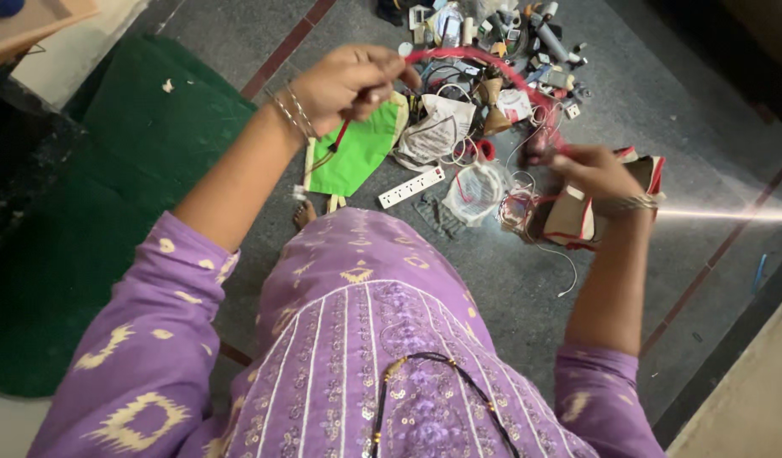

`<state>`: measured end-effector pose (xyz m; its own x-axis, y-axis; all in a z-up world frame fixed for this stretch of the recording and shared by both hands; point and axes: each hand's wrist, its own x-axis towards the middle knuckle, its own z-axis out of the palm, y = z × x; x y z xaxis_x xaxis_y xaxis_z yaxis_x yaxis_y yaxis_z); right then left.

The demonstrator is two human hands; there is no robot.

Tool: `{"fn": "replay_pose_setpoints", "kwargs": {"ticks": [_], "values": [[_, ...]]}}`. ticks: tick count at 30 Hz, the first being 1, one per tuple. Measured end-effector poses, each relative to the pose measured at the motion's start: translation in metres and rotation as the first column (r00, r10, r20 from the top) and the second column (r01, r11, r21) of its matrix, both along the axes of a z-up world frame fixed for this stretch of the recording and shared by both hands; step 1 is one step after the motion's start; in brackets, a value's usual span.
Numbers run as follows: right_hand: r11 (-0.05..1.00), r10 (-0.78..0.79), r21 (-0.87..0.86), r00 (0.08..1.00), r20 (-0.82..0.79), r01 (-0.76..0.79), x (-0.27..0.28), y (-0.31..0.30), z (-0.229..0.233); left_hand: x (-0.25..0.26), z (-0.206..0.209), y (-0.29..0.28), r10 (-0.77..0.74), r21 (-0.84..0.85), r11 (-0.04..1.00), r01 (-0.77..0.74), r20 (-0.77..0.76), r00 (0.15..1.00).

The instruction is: The person repairs a red electrical cord by stripping the ends, twisting the wires, and wrapping the connection with blue electrical tape. They use scissors to cut the tape and handle a power strip and various cables on the floor.

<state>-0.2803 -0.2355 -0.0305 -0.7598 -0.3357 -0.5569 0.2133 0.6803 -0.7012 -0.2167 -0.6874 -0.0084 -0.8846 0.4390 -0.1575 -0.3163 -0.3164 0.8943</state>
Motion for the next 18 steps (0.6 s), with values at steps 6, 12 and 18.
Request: {"fn": "replay_pose_setpoints", "kwargs": {"ticks": [6, 12, 18], "values": [[0.791, 0.328, -0.448, 0.907, -0.264, -0.416, 0.018, -0.141, 0.027, 0.002, 0.003, 0.022, -0.143, -0.05, 0.987, 0.151, 0.148, 0.979], [0.866, -0.093, -0.499, 0.967, -0.235, -0.038, 0.004, -0.168, 0.075, -0.002, -0.028, -0.014, -0.164, -0.206, 0.973, 0.107, -0.281, 0.946], [0.844, -0.268, -0.537, 0.875, -0.404, 0.011, -0.028, -0.093, 0.113, 0.023, -0.049, -0.039, -0.007, -0.062, 0.998, 0.002, -0.085, 0.996]]}}
